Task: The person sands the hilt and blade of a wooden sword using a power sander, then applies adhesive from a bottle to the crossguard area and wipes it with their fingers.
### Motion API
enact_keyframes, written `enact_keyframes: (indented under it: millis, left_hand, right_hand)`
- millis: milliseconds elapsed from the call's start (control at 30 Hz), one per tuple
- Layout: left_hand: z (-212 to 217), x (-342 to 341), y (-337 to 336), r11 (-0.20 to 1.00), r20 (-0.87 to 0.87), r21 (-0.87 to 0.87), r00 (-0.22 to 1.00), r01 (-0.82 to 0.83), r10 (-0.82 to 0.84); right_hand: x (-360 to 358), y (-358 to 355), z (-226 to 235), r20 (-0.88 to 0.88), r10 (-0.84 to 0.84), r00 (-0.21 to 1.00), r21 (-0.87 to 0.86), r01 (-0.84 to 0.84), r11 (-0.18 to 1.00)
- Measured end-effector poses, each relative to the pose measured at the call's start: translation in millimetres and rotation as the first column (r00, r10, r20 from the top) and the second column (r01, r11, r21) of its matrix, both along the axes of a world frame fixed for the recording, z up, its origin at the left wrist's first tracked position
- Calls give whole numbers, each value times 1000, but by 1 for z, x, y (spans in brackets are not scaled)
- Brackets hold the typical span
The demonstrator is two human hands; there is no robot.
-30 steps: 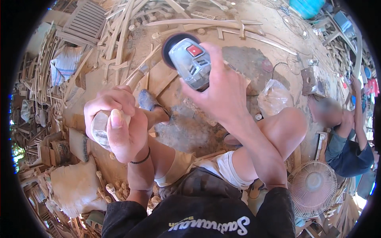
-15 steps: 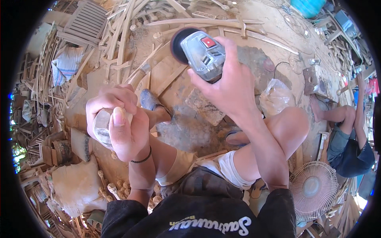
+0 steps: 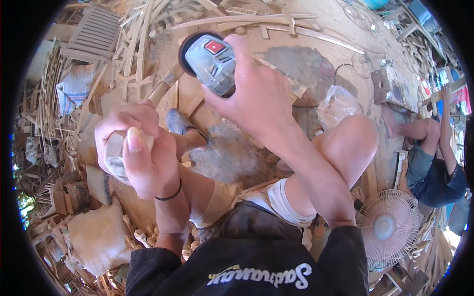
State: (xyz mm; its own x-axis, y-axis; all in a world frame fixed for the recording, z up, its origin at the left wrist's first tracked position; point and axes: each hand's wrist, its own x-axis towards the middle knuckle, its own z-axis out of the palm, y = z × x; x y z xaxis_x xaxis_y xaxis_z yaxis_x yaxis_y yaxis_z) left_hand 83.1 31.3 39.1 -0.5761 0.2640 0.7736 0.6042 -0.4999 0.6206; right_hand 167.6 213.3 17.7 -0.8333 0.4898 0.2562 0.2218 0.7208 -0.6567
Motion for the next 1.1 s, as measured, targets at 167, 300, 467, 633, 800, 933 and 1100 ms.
enact_keyframes:
  millis: [167,300,467,633,800,933,1100]
  left_hand:
    - [0,-1,3,999,12,38,1000,19,-19]
    - [-1,0,3,998,46,64,999,0,-3]
    - [3,-7,-2,998,71,69,997,-1,-4]
    - [4,-7,0,995,28,70,997,-68,66]
    - [2,0,3,996,72,86,997,-34,28]
    - [2,-10,-3,992,108,126,994,9,-22]
    - [6,-24,-17,992,86,124,996,6,-16]
  right_hand:
    - [2,-1,-2,-99,40,994,-140,-53,989]
    - [0,-9,-6,-20,95,995,-90,-97,991]
    - [0,2,-6,56,-29,998,42,26,999]
    - [2,15,0,-76,-96,992,14,97,995]
    - [0,0,-2,-16,17,1000,-43,-17,999]
    - [-3,-1,-5,44,5,999,-22,-4,1000]
    - [1,30,-3,-94,-147,985,-33,145,989]
